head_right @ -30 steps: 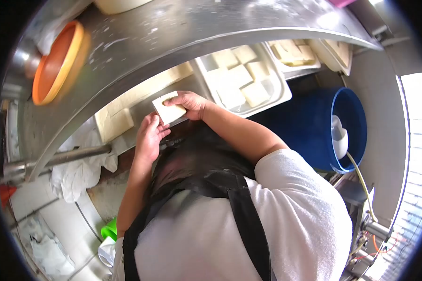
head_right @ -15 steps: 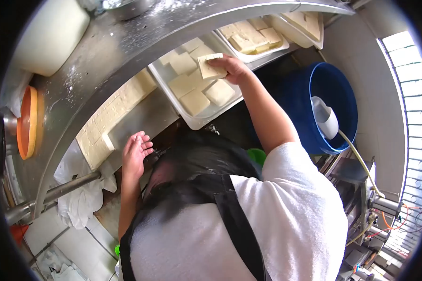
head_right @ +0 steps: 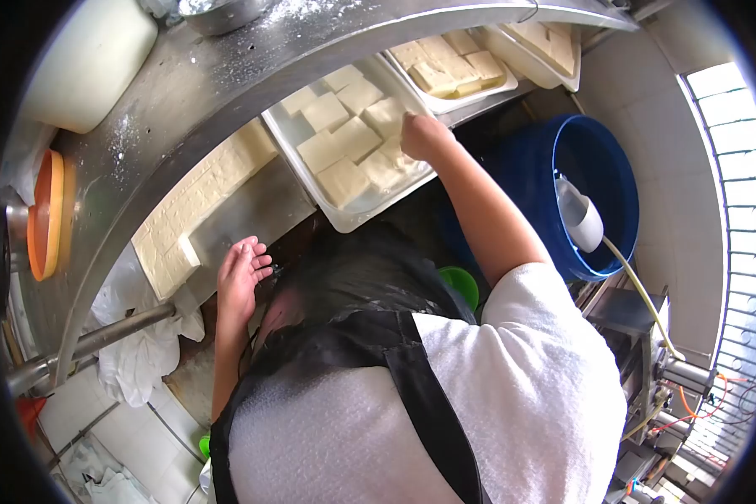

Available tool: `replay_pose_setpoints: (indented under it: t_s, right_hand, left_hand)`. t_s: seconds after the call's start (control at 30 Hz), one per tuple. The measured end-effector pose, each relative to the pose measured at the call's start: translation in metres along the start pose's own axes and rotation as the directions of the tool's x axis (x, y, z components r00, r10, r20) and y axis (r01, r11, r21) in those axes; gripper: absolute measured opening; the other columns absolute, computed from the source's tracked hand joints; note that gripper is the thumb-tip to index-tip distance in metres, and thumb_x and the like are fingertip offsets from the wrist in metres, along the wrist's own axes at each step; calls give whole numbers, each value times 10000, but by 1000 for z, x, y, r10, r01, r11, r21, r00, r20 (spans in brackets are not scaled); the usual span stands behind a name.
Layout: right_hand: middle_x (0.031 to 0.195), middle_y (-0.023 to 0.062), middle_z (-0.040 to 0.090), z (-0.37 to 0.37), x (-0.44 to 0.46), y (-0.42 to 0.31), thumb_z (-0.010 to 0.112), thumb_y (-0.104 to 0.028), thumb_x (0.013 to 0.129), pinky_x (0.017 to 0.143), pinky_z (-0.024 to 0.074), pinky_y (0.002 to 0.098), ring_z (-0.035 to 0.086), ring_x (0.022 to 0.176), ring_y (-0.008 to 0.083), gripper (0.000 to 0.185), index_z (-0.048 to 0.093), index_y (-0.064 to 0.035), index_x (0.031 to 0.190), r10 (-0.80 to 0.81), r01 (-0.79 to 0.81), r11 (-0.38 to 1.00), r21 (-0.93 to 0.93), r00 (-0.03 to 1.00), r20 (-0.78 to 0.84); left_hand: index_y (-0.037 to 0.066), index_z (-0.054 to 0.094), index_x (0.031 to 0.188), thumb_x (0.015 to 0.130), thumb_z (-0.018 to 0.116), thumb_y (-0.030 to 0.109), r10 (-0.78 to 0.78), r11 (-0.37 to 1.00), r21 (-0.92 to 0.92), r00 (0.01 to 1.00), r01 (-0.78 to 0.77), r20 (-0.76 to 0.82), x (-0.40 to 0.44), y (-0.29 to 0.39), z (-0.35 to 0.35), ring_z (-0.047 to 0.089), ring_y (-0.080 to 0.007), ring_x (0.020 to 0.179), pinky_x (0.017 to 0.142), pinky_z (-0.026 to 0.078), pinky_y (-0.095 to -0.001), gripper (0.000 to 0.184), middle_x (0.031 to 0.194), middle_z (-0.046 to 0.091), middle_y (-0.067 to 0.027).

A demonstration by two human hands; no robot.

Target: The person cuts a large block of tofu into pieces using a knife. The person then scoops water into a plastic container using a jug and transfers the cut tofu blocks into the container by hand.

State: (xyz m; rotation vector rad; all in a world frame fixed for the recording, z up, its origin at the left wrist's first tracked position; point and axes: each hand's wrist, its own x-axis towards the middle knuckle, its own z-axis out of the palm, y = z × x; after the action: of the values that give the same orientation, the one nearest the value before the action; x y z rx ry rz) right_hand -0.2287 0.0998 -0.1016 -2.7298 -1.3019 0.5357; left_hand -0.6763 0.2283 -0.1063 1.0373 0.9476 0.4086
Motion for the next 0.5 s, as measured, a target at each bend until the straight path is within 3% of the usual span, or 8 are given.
replay_pose_setpoints:
  t_s: [0.07, 0.17, 0.27, 0.37, 0.4, 0.43, 0.5]
  right_hand:
    - [1053, 276, 711, 14, -1, 5, 583, -209, 916, 922, 531, 504, 681, 1038, 443, 355, 631, -5, 1203, -20, 18, 999, -41, 999, -40]
    - [1110, 265, 696, 22, 1, 9, 578, -200, 928, 964, 515, 500, 658, 1089, 436, 336, 631, -2, 1195, -3, 3, 998, 55, 1000, -8]
    - [1252, 244, 637, 19, -14, -9, 617, -223, 936, 987, 502, 487, 607, 1186, 408, 341, 627, 15, 1181, -78, 71, 997, -34, 961, -264]
    - [1128, 290, 678, 31, -5, -34, 563, -279, 981, 951, 531, 504, 670, 1050, 444, 341, 645, 5, 1150, -31, 42, 999, 22, 934, -357]
    - [1073, 273, 700, 32, 3, -45, 599, -307, 974, 922, 535, 505, 677, 1041, 432, 340, 681, -12, 1123, 49, -17, 993, 116, 961, -272]
    - [1073, 273, 700, 36, 7, -57, 599, -307, 974, 922, 535, 505, 677, 1041, 432, 340, 681, -12, 1123, 27, 4, 993, 114, 963, -267]
    - [909, 204, 721, 47, 15, -85, 639, -309, 965, 814, 551, 466, 705, 907, 352, 332, 708, -4, 1076, 37, -18, 822, 569, 999, -23]
  left_hand:
    - [46, 622, 1286, 1074, 574, 330, 15, 1000, -2, 1000, -15, 1, -2, 0, -2, 648, -160, 948, 815, 558, -331, 358, 1131, 667, -76]
    - [40, 620, 1281, 1073, 575, 331, 8, 1000, -11, 1000, -8, -12, -5, -5, -9, 653, -159, 940, 809, 562, -328, 361, 1126, 669, -78]
    - [37, 619, 1274, 1069, 581, 337, -7, 999, -34, 999, 6, -42, -8, -11, -17, 659, -158, 929, 800, 565, -325, 366, 1117, 670, -78]
    - [38, 618, 1272, 1065, 586, 341, -29, 997, -68, 997, 24, -73, -10, -11, -24, 664, -158, 923, 793, 568, -322, 369, 1109, 671, -77]
    - [48, 624, 1248, 1053, 606, 352, -39, 995, -94, 996, 31, -80, -7, -12, -26, 668, -158, 904, 779, 569, -322, 361, 1079, 679, -69]
    - [48, 624, 1248, 1053, 606, 352, -35, 995, -101, 994, 25, -101, -5, -14, -28, 668, -158, 904, 779, 569, -322, 361, 1079, 679, -69]
    - [67, 631, 1215, 1042, 624, 365, -44, 992, -125, 995, 32, -90, 1, -15, -31, 670, -156, 878, 762, 571, -323, 345, 1048, 686, -60]
